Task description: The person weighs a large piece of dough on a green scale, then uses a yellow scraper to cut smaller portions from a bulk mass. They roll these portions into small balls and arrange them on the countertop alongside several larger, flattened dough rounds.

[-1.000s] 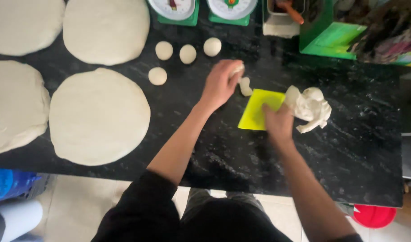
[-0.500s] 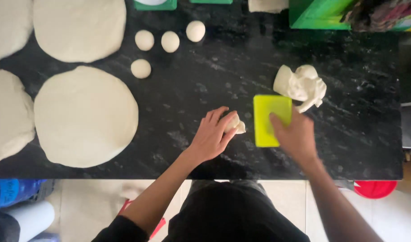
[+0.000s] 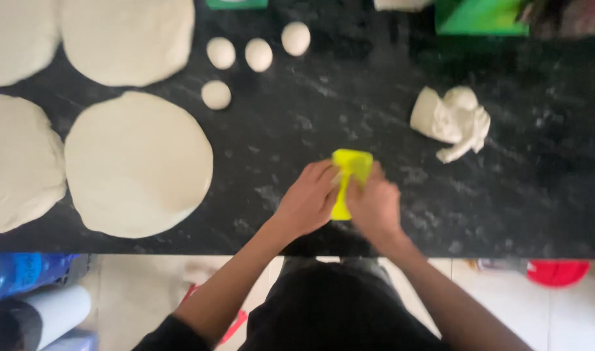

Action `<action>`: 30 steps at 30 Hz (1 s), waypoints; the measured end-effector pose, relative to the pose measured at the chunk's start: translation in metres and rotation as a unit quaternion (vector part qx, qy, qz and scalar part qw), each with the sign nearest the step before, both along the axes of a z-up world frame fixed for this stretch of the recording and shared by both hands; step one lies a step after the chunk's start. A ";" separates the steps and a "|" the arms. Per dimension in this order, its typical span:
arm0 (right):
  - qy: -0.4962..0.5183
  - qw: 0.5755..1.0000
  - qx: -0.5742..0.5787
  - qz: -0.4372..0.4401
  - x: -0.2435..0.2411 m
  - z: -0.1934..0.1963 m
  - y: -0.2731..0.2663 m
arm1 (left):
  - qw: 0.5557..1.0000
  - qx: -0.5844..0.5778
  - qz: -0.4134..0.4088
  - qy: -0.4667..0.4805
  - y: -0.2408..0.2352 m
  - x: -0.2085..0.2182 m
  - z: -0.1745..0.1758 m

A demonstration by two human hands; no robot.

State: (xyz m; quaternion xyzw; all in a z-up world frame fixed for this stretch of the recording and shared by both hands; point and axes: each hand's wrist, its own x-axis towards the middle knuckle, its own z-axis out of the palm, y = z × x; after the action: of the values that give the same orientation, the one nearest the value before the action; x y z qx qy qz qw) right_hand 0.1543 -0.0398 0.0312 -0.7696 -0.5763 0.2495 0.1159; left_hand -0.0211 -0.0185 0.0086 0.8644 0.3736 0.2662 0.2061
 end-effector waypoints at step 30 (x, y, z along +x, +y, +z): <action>0.131 0.987 -0.030 -0.090 0.068 0.077 0.020 | 0.962 0.049 0.265 0.040 0.040 0.010 0.001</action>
State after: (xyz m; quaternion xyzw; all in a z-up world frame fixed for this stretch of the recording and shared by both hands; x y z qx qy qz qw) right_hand 0.2227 -0.0198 0.1079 -0.7822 -0.4764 0.3542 0.1890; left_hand -0.0108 0.0212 0.0101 0.7532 0.5840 0.2944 0.0707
